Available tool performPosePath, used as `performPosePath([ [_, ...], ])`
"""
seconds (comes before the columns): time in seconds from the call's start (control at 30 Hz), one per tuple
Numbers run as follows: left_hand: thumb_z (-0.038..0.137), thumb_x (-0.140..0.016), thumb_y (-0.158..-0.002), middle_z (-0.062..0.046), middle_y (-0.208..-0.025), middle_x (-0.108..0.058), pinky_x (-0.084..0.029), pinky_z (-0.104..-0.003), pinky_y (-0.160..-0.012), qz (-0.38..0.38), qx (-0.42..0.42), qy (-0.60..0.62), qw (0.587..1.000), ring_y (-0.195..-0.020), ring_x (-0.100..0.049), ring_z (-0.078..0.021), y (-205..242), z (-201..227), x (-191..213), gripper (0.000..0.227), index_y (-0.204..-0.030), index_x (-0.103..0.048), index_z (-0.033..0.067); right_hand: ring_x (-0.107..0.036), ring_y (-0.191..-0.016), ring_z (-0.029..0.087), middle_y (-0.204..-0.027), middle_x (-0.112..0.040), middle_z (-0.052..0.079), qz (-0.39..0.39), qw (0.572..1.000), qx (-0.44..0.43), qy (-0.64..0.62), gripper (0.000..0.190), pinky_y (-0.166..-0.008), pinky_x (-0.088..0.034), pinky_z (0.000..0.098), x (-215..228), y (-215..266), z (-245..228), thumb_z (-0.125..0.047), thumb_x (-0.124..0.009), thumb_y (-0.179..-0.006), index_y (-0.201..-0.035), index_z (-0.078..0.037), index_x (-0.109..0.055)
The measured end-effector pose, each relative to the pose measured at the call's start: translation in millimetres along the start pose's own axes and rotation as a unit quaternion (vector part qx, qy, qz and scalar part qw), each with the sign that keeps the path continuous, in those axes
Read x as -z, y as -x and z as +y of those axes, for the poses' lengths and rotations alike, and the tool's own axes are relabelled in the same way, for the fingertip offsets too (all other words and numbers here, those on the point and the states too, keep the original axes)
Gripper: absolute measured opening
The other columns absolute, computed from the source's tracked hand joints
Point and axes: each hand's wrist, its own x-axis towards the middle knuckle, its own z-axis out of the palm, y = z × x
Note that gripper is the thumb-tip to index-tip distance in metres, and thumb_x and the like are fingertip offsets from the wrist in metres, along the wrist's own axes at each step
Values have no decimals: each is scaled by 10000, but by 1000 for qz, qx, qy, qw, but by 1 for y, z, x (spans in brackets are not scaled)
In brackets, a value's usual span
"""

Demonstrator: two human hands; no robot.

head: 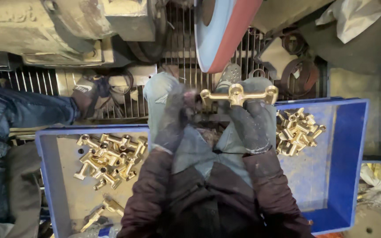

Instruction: The person sits on the floor and repeatedly picks up brass-colored metal fittings from a blue bin, presses them against a rotating grinding wheel to smooth edges, and places the finished pieces into a second bin.

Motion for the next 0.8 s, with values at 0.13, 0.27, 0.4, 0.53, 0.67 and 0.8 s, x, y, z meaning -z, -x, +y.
performPosePath([
  [0.13, 292, -705, -874, -22, -1289, -613, -590, -324, -804, -33, 268, 290, 918, -1037, -633, -210, -1, 11, 9, 722, -1498, -358, 190, -677, -1069, 180, -1221, -646, 79, -49, 961, 119, 243, 561, -952, -563, 332, -4, -8, -22, 14, -700, -883, -1410, -6, -509],
  [0.27, 284, -749, -968, -121, -1249, -661, -545, -316, -889, -75, 210, 267, 937, -1103, -647, -212, -19, 3, 4, 575, -1415, -502, 19, -651, -1106, 207, -1245, -617, 114, -32, 959, 140, 243, 527, -947, -554, 346, -10, -19, -24, 16, -759, -902, -1379, 3, -535],
  [0.4, 307, -708, -988, -105, -1067, -664, -507, -283, -779, -131, 280, 182, 934, -929, -637, -164, -43, -23, -7, 460, -1329, -651, 4, -650, -1115, 220, -1257, -617, 120, -79, 935, 150, 311, 490, -948, -556, 343, -9, -36, -7, 15, -734, -918, -1372, -32, -556],
  [0.53, 260, -651, -1002, 23, -1199, -645, -515, -205, -886, -219, 145, 167, 950, -1050, -631, -35, -64, -46, -5, 355, -1279, -626, 39, -656, -1104, 203, -1247, -628, 106, -97, 932, 119, 329, 463, -943, -563, 339, 8, -63, 7, 18, -715, -923, -1357, -31, -562],
  [0.67, 198, -669, -975, -3, -866, -655, -407, -204, -530, -162, 287, 253, 910, -625, -544, -47, -77, -68, -13, 175, -1098, -644, 77, -661, -1094, 185, -1237, -640, 92, -127, 948, 54, 286, 436, -937, -569, 334, 25, -84, 25, 21, -696, -929, -1342, -29, -569],
  [0.8, 230, -630, -1006, 17, -732, -589, -312, -187, -447, -132, 276, 203, 930, -526, -453, -29, -80, -75, -20, 153, -937, -625, 94, -667, -1083, 168, -1227, -652, 78, -156, 946, 28, 285, 409, -932, -576, 330, 34, -101, 38, 24, -676, -934, -1327, -28, -575],
])
